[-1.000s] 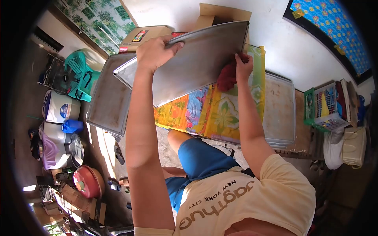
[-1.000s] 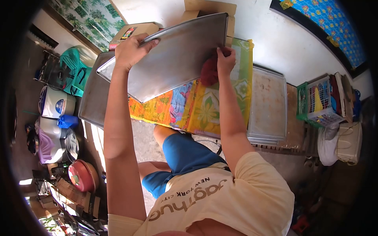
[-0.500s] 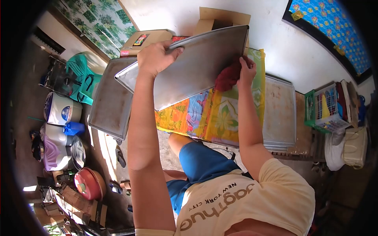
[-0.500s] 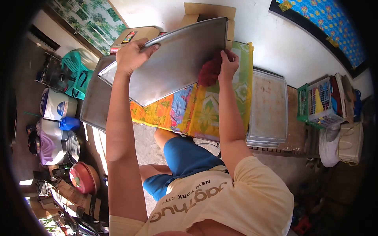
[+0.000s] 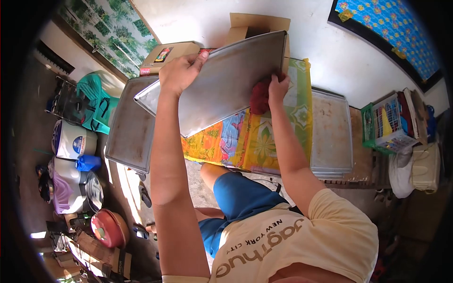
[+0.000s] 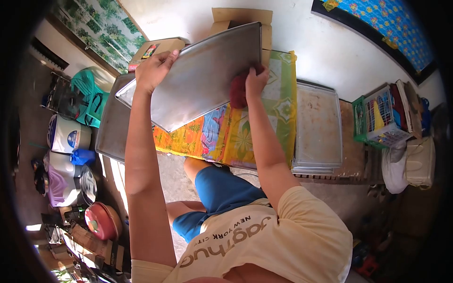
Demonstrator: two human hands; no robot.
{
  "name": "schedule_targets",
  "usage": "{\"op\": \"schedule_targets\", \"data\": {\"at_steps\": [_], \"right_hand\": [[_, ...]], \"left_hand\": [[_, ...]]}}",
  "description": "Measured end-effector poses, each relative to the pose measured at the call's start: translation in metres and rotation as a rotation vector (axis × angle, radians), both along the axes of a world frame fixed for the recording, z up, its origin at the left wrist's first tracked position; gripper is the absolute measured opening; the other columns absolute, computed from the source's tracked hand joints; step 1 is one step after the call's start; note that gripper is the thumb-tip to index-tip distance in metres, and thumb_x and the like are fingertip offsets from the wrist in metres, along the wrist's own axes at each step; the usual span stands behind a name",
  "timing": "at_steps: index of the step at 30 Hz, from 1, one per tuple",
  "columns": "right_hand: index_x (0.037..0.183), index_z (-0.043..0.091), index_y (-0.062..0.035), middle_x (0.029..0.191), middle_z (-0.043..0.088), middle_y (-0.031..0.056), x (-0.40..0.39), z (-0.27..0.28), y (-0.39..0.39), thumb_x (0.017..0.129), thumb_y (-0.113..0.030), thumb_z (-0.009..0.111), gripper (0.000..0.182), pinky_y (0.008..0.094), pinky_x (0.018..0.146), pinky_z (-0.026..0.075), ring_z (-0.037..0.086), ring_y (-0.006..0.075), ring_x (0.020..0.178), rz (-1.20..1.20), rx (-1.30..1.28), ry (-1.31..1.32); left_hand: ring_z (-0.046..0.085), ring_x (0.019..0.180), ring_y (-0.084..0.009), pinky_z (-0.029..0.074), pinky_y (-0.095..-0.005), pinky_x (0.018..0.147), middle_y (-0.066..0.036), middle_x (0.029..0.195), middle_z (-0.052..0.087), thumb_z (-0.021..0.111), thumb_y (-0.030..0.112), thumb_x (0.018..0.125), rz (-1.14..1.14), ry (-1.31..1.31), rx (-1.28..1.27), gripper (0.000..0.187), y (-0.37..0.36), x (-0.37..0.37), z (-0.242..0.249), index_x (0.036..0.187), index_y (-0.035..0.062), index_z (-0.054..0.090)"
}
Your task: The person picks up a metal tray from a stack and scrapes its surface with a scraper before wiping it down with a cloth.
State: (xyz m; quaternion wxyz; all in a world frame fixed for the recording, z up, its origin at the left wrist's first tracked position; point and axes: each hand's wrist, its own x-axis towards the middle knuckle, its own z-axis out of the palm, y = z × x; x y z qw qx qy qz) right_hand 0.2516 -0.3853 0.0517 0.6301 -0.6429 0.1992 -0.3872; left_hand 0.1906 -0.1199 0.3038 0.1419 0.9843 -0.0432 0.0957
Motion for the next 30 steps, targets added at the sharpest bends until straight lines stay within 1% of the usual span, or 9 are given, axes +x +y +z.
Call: {"op": "schedule_targets", "data": {"at_steps": [2,4,6,9,13,18,23,26,30], "right_hand": [[0.112,0.058,0.0011,0.108,0.06,0.0198,-0.025,0.064,0.023,0.083,-0.008,0.068,0.033,0.0445,0.095,0.044,0.056,0.0391,0.105,-0.034,-0.309,-0.124],[0.112,0.06,-0.0035,0.109,0.059,0.0186,-0.04,0.094,0.052,0.081,-0.008,0.069,0.033,0.044,0.092,0.046,0.057,0.0395,0.103,0.046,-0.542,-0.239],[0.114,0.062,-0.0095,0.107,0.059,0.0154,-0.058,0.116,0.08,0.079,-0.01,0.073,0.037,0.0403,0.088,0.05,0.059,0.0355,0.102,0.242,-0.628,-0.322],[0.108,0.062,-0.0157,0.103,0.056,0.0085,-0.073,0.145,0.111,0.072,-0.01,0.074,0.038,0.0403,0.078,0.053,0.06,0.0305,0.095,0.288,-0.859,-0.485],[0.097,0.061,-0.0188,0.097,0.053,0.0044,-0.069,0.171,0.134,0.07,-0.015,0.076,0.031,0.041,0.068,0.053,0.06,0.0277,0.087,0.192,-0.842,-0.381],[0.099,0.062,-0.0123,0.099,0.06,0.0081,-0.066,0.18,0.12,0.077,-0.018,0.076,0.026,0.0418,0.077,0.051,0.062,0.0318,0.091,0.095,-0.361,-0.147],[0.101,0.056,-0.0106,0.102,0.057,0.0098,-0.073,0.181,0.14,0.072,-0.014,0.076,0.035,0.0456,0.077,0.051,0.061,0.035,0.093,0.203,-0.493,-0.197],[0.102,0.056,-0.0095,0.103,0.057,0.0104,-0.07,0.178,0.141,0.072,-0.013,0.076,0.036,0.0457,0.077,0.051,0.061,0.0357,0.094,0.233,-0.478,-0.217],[0.107,0.054,-0.0062,0.106,0.056,0.0149,-0.068,0.174,0.14,0.072,-0.008,0.074,0.04,0.0434,0.085,0.049,0.057,0.0368,0.099,0.267,-0.427,-0.336]], "left_hand": [[0.067,0.098,-0.0286,0.049,-0.04,0.083,-0.011,0.09,0.073,0.034,0.07,0.092,-0.004,-0.011,-0.007,0.066,0.0,-0.001,-0.002,0.102,0.0204,0.076],[0.066,0.1,-0.0301,0.048,-0.0402,0.085,-0.012,0.093,0.072,0.03,0.07,0.093,0.006,-0.011,-0.018,0.07,0.0,0.002,-0.003,0.102,0.0186,0.075],[0.065,0.101,-0.032,0.047,-0.0407,0.087,-0.013,0.095,0.072,0.025,0.071,0.093,0.018,-0.004,-0.026,0.075,0.002,0.005,-0.004,0.101,0.0164,0.075],[0.064,0.102,-0.0352,0.047,-0.0419,0.089,-0.016,0.097,0.071,0.019,0.073,0.093,0.025,0.014,-0.031,0.082,0.005,0.007,-0.004,0.098,0.0127,0.075],[0.063,0.102,-0.0371,0.047,-0.0424,0.088,-0.017,0.098,0.071,0.015,0.072,0.094,0.005,0.006,-0.028,0.085,0.003,-0.001,-0.004,0.094,0.0109,0.075],[0.064,0.101,-0.0352,0.048,-0.042,0.087,-0.015,0.097,0.071,0.017,0.071,0.094,0.015,0.007,-0.002,0.082,0.0,-0.007,-0.001,0.094,0.0131,0.075],[0.064,0.102,-0.0331,0.048,-0.0414,0.086,-0.012,0.099,0.072,0.019,0.07,0.095,-0.003,0.031,-0.001,0.077,0.0,-0.006,0.001,0.098,0.0168,0.075],[0.065,0.102,-0.0321,0.049,-0.041,0.086,-0.011,0.1,0.072,0.019,0.07,0.095,-0.015,-0.005,-0.017,0.076,0.002,-0.006,-0.001,0.101,0.0186,0.074],[0.065,0.103,-0.0312,0.049,-0.0404,0.086,-0.009,0.102,0.072,0.02,0.069,0.095,-0.02,0.032,-0.004,0.074,0.002,-0.008,0.003,0.105,0.0201,0.074]]}}
